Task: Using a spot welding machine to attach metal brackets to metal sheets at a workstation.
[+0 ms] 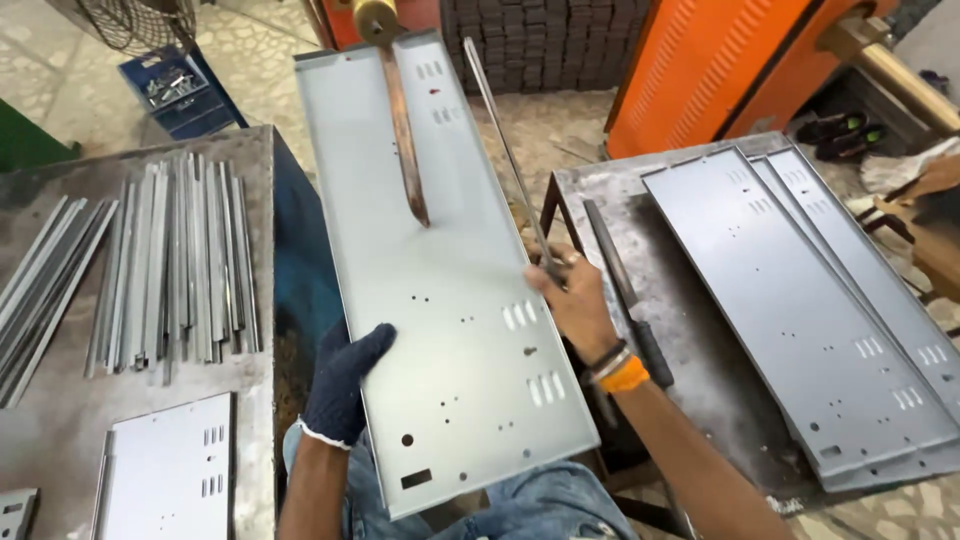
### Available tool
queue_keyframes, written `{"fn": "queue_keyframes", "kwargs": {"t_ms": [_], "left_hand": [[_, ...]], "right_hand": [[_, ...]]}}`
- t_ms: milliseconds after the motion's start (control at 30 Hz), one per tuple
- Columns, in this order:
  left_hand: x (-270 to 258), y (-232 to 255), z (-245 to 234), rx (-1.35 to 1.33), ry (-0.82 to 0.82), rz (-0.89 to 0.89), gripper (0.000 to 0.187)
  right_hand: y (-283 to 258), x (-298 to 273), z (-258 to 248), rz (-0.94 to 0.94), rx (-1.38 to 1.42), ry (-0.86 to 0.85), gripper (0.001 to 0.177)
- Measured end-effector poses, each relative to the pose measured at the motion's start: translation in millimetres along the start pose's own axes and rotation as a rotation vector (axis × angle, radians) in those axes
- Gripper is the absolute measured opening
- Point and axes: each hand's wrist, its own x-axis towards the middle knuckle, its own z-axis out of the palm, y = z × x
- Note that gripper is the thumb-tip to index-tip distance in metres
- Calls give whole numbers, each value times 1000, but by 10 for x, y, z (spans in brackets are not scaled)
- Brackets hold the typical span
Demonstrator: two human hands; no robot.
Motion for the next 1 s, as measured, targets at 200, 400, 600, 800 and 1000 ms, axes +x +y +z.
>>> {"fn": "queue_keyframes", "kwargs": {"t_ms": [200,400,600,800,1000], "left_hand": [[344,511,-384,366,-109,101,63],[880,1404,-844,1321,-101,86,88],[920,1735,-629,1312,-62,-102,100],[1013,1616,-729,1416,-87,493,89],[1135,1394,-875,1290,43,583,32]], "right_hand": [[120,124,-837,-22,-364,138,23],[-661,658,-1198,-190,-1028,16,22],[-554,1475,-586,-529,-734,-362,18],[-455,1835,474,-607,-893,-368,21],[-196,2205,697,-877,-943,-195,43]]}}
